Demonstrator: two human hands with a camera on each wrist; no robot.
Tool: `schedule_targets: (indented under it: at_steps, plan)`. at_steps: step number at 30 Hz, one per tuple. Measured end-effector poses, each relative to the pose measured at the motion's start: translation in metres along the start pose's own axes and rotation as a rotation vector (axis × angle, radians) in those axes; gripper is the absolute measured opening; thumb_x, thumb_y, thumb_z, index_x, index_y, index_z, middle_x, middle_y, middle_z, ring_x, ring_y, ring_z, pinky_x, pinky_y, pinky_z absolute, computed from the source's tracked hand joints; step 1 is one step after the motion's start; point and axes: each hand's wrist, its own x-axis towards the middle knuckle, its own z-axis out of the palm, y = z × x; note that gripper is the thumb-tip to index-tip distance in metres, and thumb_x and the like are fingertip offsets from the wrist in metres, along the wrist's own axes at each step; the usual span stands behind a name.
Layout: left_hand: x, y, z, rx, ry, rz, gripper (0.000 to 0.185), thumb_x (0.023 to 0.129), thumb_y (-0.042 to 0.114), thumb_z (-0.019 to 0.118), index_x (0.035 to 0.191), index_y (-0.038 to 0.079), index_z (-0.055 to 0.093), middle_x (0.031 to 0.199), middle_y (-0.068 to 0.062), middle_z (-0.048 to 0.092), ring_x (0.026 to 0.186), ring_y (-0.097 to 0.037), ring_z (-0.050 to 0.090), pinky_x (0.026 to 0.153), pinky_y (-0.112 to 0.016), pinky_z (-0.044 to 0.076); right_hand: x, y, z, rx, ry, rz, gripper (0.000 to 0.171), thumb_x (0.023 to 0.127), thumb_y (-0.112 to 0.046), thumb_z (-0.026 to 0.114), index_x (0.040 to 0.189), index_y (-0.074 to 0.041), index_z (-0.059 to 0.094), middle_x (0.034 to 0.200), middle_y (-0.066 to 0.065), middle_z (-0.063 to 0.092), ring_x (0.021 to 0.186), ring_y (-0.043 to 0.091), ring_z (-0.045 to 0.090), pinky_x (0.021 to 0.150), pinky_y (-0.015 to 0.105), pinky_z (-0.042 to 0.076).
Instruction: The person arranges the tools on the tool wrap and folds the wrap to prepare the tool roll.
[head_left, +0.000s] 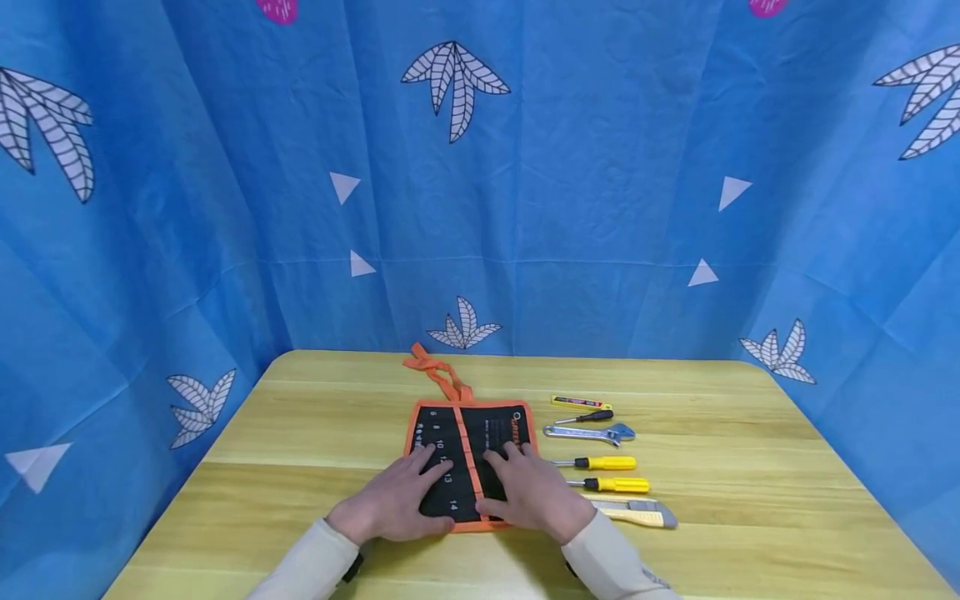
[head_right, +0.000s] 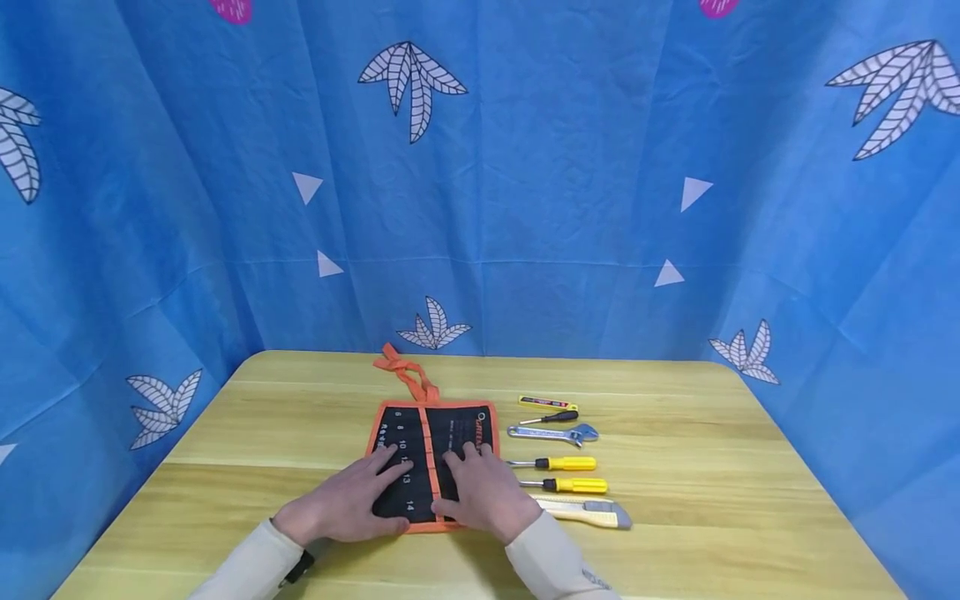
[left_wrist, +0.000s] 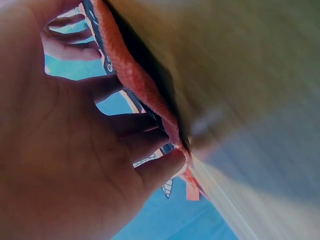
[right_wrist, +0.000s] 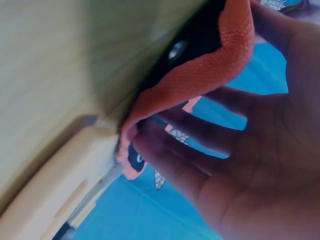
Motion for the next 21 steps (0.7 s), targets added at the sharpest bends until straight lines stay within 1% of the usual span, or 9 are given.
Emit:
schedule_targets:
  at_steps: [3, 5, 9, 14, 17, 19, 21]
  plan:
    - [0.0, -0.001, 0.0, 0.001, 0.002, 0.0, 0.086, 0.087, 0.066, 0.068, 0.155, 0.019, 0.045, 0.166, -0.018, 0.029, 0.153, -0.039, 0.027, 0.12, -0.06, 0.03, -0.005, 0.006, -0.002, 0.013, 0.031, -0.034, 0.072, 0.091, -0.061, 0.068, 0.145, -0.015, 0.058, 0.147, 0.02, 0.055, 0.134, 0.042, 0.053, 0.105, 0.056, 0.05]
    - [0.0, -0.001, 0.001, 0.003, 0.003, -0.002, 0.085, 0.087, 0.066, 0.068, 0.155, 0.02, 0.046, 0.166, -0.017, 0.029, 0.153, -0.039, 0.028, 0.12, -0.06, 0.03, -0.008, 0.011, -0.003, 0.025, 0.041, -0.039, 0.069, 0.092, -0.059, 0.068, 0.145, -0.015, 0.059, 0.147, 0.019, 0.055, 0.135, 0.041, 0.053, 0.106, 0.056, 0.049]
    - [0.001, -0.002, 0.001, 0.001, 0.006, -0.007, 0.085, 0.086, 0.066, 0.069, 0.155, 0.021, 0.046, 0.166, -0.016, 0.03, 0.153, -0.039, 0.029, 0.12, -0.06, 0.03, -0.014, 0.02, -0.007, 0.045, 0.059, -0.035, 0.065, 0.092, -0.057, 0.069, 0.142, -0.016, 0.061, 0.144, 0.018, 0.058, 0.131, 0.039, 0.055, 0.105, 0.055, 0.05]
    - [0.002, -0.003, 0.001, 0.0, 0.004, -0.001, 0.085, 0.086, 0.066, 0.069, 0.155, 0.021, 0.047, 0.166, -0.016, 0.03, 0.152, -0.038, 0.03, 0.119, -0.059, 0.032, -0.023, 0.035, -0.008, 0.097, 0.104, -0.074, 0.055, 0.093, -0.05, 0.072, 0.134, -0.015, 0.067, 0.138, 0.015, 0.062, 0.126, 0.035, 0.059, 0.102, 0.054, 0.052]
    - [0.002, -0.004, 0.0, -0.001, 0.006, 0.005, 0.086, 0.085, 0.066, 0.07, 0.154, 0.021, 0.048, 0.165, -0.017, 0.031, 0.152, -0.039, 0.031, 0.119, -0.06, 0.032, -0.029, 0.045, -0.007, 0.109, 0.148, -0.112, 0.049, 0.093, -0.045, 0.074, 0.13, -0.014, 0.07, 0.131, 0.011, 0.064, 0.117, 0.03, 0.062, 0.096, 0.05, 0.054]
    - [0.002, -0.004, 0.0, -0.002, 0.008, 0.007, 0.086, 0.085, 0.066, 0.071, 0.154, 0.021, 0.048, 0.165, -0.017, 0.031, 0.151, -0.039, 0.032, 0.118, -0.06, 0.033, -0.034, 0.052, -0.007, 0.1, 0.178, -0.127, 0.046, 0.092, -0.043, 0.076, 0.127, -0.013, 0.071, 0.121, 0.006, 0.066, 0.105, 0.023, 0.062, 0.087, 0.044, 0.055]
    - [0.002, -0.004, 0.0, -0.001, 0.009, 0.008, 0.086, 0.085, 0.066, 0.071, 0.154, 0.021, 0.048, 0.165, -0.016, 0.031, 0.151, -0.039, 0.032, 0.118, -0.06, 0.033, -0.039, 0.058, -0.007, 0.085, 0.208, -0.136, 0.045, 0.091, -0.042, 0.077, 0.126, -0.014, 0.072, 0.113, 0.002, 0.065, 0.095, 0.017, 0.058, 0.079, 0.039, 0.054]
